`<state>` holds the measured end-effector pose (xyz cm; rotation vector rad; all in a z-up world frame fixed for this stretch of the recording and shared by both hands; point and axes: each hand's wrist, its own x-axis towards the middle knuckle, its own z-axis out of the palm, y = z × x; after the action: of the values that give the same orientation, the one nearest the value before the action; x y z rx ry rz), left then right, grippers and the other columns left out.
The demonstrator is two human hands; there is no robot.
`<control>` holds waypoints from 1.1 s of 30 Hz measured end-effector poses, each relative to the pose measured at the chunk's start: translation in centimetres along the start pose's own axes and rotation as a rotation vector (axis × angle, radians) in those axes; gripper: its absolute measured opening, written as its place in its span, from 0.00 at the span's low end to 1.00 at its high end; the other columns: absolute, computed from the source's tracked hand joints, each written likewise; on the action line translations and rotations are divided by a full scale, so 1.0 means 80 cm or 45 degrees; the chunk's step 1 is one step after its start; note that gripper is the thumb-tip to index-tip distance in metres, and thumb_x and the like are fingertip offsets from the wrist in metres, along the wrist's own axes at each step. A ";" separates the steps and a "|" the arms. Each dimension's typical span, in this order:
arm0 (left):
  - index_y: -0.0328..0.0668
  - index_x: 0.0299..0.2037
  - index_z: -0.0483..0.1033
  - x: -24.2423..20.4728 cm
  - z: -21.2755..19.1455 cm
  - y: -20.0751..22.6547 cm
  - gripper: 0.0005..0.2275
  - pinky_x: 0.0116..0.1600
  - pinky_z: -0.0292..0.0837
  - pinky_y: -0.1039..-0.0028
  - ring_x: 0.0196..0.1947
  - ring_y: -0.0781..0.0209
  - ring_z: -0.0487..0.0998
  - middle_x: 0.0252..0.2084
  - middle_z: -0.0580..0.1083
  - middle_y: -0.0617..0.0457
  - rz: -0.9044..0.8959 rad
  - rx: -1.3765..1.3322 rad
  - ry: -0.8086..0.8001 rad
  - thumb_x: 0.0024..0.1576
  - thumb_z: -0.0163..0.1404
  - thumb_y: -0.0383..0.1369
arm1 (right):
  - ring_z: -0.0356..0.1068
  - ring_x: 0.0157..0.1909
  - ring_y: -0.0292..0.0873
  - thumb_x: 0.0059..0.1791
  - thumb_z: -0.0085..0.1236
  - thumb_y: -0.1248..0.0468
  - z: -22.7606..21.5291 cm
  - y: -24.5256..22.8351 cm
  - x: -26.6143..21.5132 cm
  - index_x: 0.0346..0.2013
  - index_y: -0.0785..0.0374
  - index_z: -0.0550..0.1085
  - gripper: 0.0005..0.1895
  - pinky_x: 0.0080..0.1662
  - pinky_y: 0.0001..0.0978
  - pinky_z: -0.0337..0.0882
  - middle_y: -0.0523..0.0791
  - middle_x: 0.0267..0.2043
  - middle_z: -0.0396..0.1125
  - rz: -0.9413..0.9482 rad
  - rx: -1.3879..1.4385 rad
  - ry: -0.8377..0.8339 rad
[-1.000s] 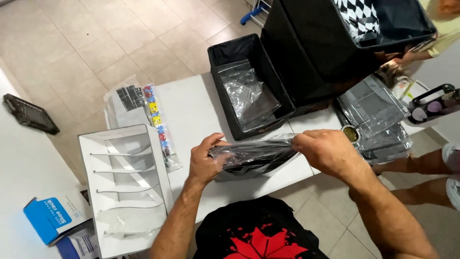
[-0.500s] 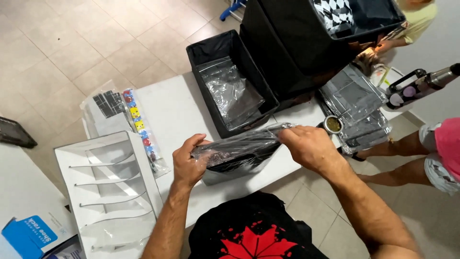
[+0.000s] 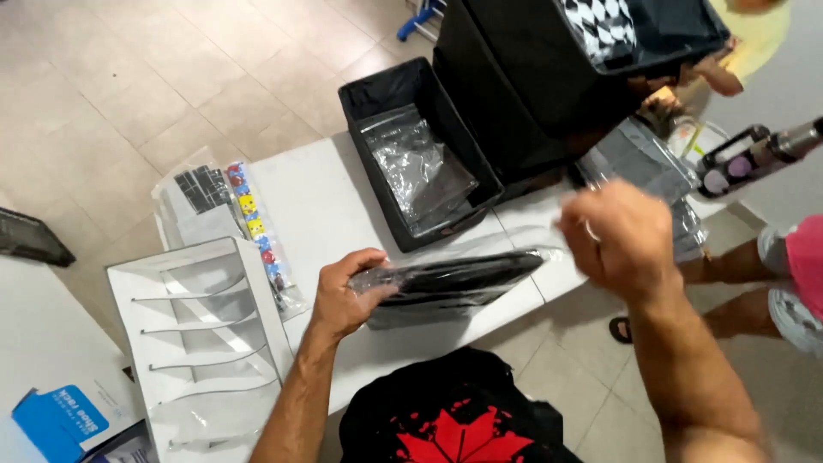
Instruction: Assembling collapsible fabric storage boxes by unfolding them and inserting rigid base panels.
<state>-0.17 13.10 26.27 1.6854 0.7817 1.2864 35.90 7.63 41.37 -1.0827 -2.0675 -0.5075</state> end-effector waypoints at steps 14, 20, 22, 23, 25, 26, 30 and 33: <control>0.37 0.45 0.80 -0.048 0.030 -0.034 0.25 0.47 0.77 0.67 0.37 0.59 0.82 0.35 0.84 0.46 -0.229 -0.211 0.127 0.38 0.75 0.32 | 0.78 0.39 0.57 0.52 0.53 0.49 0.096 -0.105 0.031 0.43 0.55 0.74 0.14 0.41 0.54 0.77 0.49 0.33 0.76 0.182 0.114 -1.424; 0.44 0.45 0.81 -0.109 0.059 -0.113 0.24 0.49 0.78 0.61 0.42 0.51 0.84 0.38 0.83 0.46 -0.622 0.036 0.305 0.37 0.74 0.33 | 0.77 0.44 0.60 0.48 0.59 0.50 0.138 -0.101 0.042 0.43 0.56 0.77 0.16 0.46 0.53 0.77 0.55 0.35 0.74 0.274 0.023 -1.761; 0.48 0.46 0.81 -0.133 0.059 -0.141 0.24 0.51 0.79 0.62 0.44 0.54 0.84 0.40 0.84 0.49 -0.793 0.116 0.318 0.37 0.74 0.34 | 0.77 0.45 0.60 0.48 0.59 0.51 0.129 -0.093 0.050 0.41 0.57 0.78 0.15 0.46 0.53 0.77 0.56 0.35 0.74 0.240 -0.004 -1.817; 0.47 0.52 0.78 -0.148 0.053 -0.164 0.26 0.57 0.73 0.67 0.52 0.57 0.80 0.48 0.80 0.53 -0.811 0.177 0.322 0.41 0.71 0.34 | 0.76 0.48 0.53 0.50 0.55 0.51 0.119 -0.083 0.052 0.45 0.50 0.78 0.13 0.51 0.47 0.75 0.47 0.42 0.75 0.262 0.041 -1.774; 0.45 0.58 0.75 -0.154 0.036 -0.185 0.28 0.64 0.67 0.72 0.60 0.59 0.75 0.57 0.77 0.56 -0.796 0.245 0.326 0.45 0.68 0.34 | 0.75 0.52 0.45 0.52 0.52 0.51 0.090 -0.047 0.053 0.49 0.43 0.78 0.13 0.55 0.42 0.73 0.38 0.49 0.76 0.282 0.070 -1.699; 0.46 0.65 0.66 -0.160 0.033 -0.180 0.34 0.68 0.63 0.67 0.66 0.57 0.68 0.65 0.69 0.53 -0.999 0.158 0.450 0.47 0.66 0.35 | 0.78 0.47 0.43 0.49 0.56 0.51 0.069 -0.024 0.048 0.46 0.43 0.79 0.12 0.49 0.39 0.75 0.37 0.45 0.79 0.398 0.179 -1.541; 0.54 0.68 0.63 -0.182 0.031 -0.247 0.28 0.63 0.65 0.68 0.59 0.62 0.72 0.60 0.71 0.57 -0.878 -0.561 0.598 0.56 0.55 0.38 | 0.67 0.17 0.44 0.45 0.72 0.58 -0.004 0.061 -0.007 0.19 0.66 0.81 0.16 0.24 0.34 0.66 0.47 0.17 0.70 1.375 0.199 -1.218; 0.43 0.67 0.67 -0.161 0.028 -0.266 0.35 0.64 0.70 0.62 0.64 0.52 0.73 0.63 0.75 0.45 -0.873 -0.609 0.586 0.49 0.59 0.48 | 0.79 0.21 0.51 0.43 0.63 0.74 -0.002 0.128 -0.119 0.26 0.70 0.82 0.02 0.24 0.43 0.81 0.54 0.24 0.79 1.312 1.165 -0.722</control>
<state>-1.16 10.80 1.42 0.6481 1.0887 1.2296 47.97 8.24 34.35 -1.5296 -1.4934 1.2314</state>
